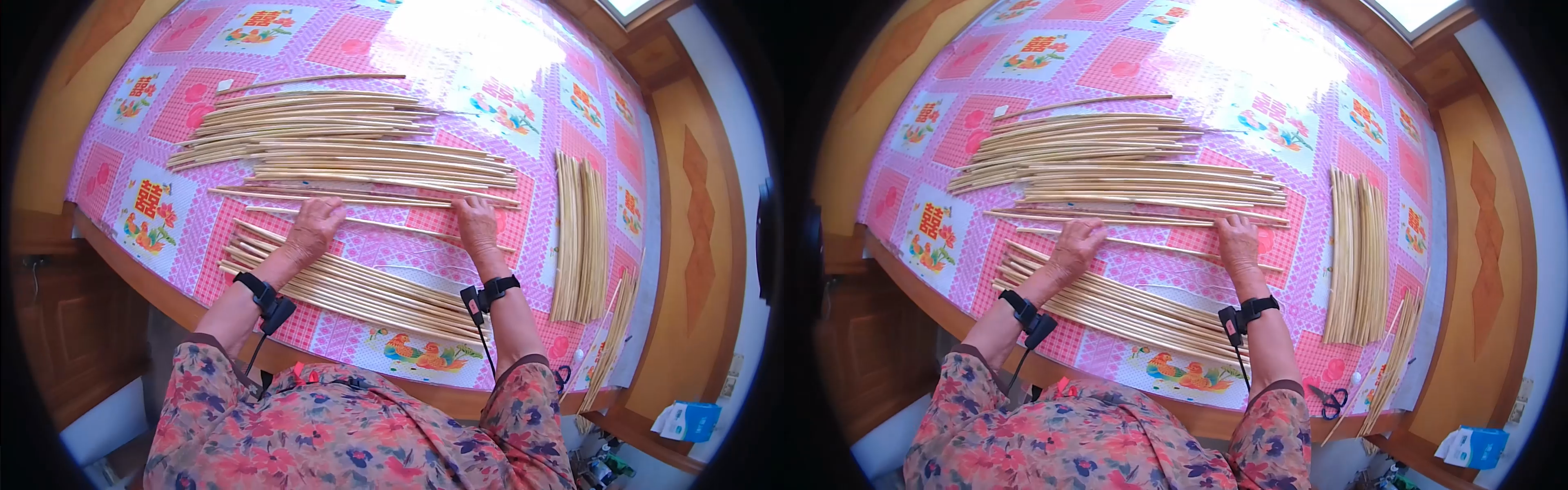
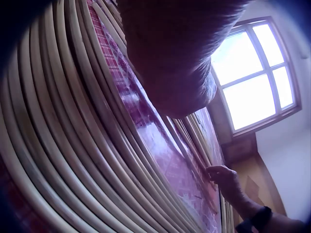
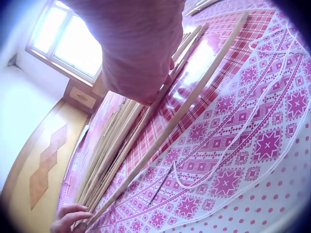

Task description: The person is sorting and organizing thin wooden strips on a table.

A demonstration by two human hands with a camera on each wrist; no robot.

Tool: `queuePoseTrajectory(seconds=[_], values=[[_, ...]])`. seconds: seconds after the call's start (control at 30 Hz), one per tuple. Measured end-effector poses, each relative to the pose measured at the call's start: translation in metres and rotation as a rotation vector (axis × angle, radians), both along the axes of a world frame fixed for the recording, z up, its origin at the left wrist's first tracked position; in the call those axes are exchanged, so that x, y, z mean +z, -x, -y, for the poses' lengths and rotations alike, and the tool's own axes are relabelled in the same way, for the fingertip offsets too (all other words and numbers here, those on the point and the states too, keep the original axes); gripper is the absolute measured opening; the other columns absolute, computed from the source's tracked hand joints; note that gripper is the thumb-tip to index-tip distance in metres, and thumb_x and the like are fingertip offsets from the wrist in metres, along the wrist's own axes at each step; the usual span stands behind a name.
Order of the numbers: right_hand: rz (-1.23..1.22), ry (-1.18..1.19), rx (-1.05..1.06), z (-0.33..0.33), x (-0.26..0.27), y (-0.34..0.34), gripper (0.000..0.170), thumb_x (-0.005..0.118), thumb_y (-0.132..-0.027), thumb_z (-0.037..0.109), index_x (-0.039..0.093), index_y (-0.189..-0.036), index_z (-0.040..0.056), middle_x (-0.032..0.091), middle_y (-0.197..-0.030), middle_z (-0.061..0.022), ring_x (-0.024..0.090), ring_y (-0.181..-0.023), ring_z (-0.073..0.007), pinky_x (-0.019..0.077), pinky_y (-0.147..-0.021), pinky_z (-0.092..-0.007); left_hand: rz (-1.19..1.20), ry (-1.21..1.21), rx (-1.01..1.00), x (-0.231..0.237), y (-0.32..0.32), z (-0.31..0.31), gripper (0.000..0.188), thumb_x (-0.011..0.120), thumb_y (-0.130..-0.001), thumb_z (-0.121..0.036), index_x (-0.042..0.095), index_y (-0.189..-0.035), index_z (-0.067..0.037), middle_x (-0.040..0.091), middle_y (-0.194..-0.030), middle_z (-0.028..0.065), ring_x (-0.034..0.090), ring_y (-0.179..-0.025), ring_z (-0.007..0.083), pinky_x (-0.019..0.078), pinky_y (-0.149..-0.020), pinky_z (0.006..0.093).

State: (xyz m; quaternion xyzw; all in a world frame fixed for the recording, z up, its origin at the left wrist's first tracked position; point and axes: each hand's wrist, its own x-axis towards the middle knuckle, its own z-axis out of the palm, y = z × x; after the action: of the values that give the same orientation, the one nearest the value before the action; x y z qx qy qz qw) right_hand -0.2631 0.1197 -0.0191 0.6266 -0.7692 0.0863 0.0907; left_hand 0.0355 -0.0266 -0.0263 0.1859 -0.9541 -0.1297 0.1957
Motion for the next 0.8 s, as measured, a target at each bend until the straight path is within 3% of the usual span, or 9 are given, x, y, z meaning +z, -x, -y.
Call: queuePoseTrajectory(seconds=[0.4, 0.6, 0.7, 0.73, 0.8], values=[[-0.010, -0.047, 0.035, 0.011, 0.001, -0.008, 0.004, 0.057, -0.071, 0.017, 0.057, -0.072, 0.0125, 0.054, -0.076, -0.0039, 0.054, -0.078, -0.0220, 0.0410, -0.065, -0.0368, 0.028, -0.022, 0.020, -0.013, -0.007, -0.014, 0.030, 0.050, -0.073, -0.009, 0.052, -0.101, 0.001, 0.050, -0.113, 0.0153, 0.047, -0.106, 0.0298, 0.0374, -0.091, 0.0387], [-0.034, -0.076, 0.121, 0.020, 0.004, -0.018, 0.006, 0.059, -0.071, 0.016, 0.056, -0.073, 0.0114, 0.054, -0.077, -0.0046, 0.052, -0.080, -0.0237, 0.0381, -0.067, -0.0375, -0.043, -0.014, 0.017, -0.011, -0.006, -0.012, 0.025, 0.055, -0.072, -0.006, 0.055, -0.096, -0.001, 0.052, -0.104, 0.0136, 0.050, -0.100, 0.0283, 0.0400, -0.086, 0.0386], [0.071, -0.001, 0.169, 0.016, 0.005, -0.013, 0.007, 0.057, -0.074, 0.012, 0.052, -0.077, 0.0089, 0.053, -0.076, -0.0082, 0.053, -0.076, -0.0262, 0.0400, -0.066, -0.0381, -0.099, -0.006, 0.058, -0.005, -0.005, -0.014, 0.023, 0.056, -0.073, -0.008, 0.055, -0.096, -0.002, 0.052, -0.103, 0.0130, 0.049, -0.101, 0.0285, 0.0402, -0.085, 0.0384], [0.069, 0.000, 0.171, 0.011, 0.006, -0.009, 0.007, 0.057, -0.074, 0.012, 0.052, -0.077, 0.0089, 0.053, -0.076, -0.0082, 0.053, -0.076, -0.0262, 0.0400, -0.066, -0.0381, -0.134, -0.123, 0.079, -0.004, -0.005, -0.015, 0.023, 0.056, -0.075, -0.009, 0.055, -0.097, -0.002, 0.053, -0.102, 0.0129, 0.051, -0.098, 0.0278, 0.0418, -0.082, 0.0374], [0.402, 0.018, 0.153, 0.004, 0.010, -0.006, 0.006, 0.056, -0.078, 0.012, 0.053, -0.080, 0.0068, 0.053, -0.077, -0.0107, 0.054, -0.073, -0.0296, 0.0422, -0.064, -0.0382, -0.171, -0.239, 0.103, 0.003, -0.004, -0.015, 0.022, 0.056, -0.078, -0.011, 0.055, -0.098, -0.002, 0.053, -0.101, 0.0127, 0.052, -0.095, 0.0271, 0.0433, -0.079, 0.0363]])
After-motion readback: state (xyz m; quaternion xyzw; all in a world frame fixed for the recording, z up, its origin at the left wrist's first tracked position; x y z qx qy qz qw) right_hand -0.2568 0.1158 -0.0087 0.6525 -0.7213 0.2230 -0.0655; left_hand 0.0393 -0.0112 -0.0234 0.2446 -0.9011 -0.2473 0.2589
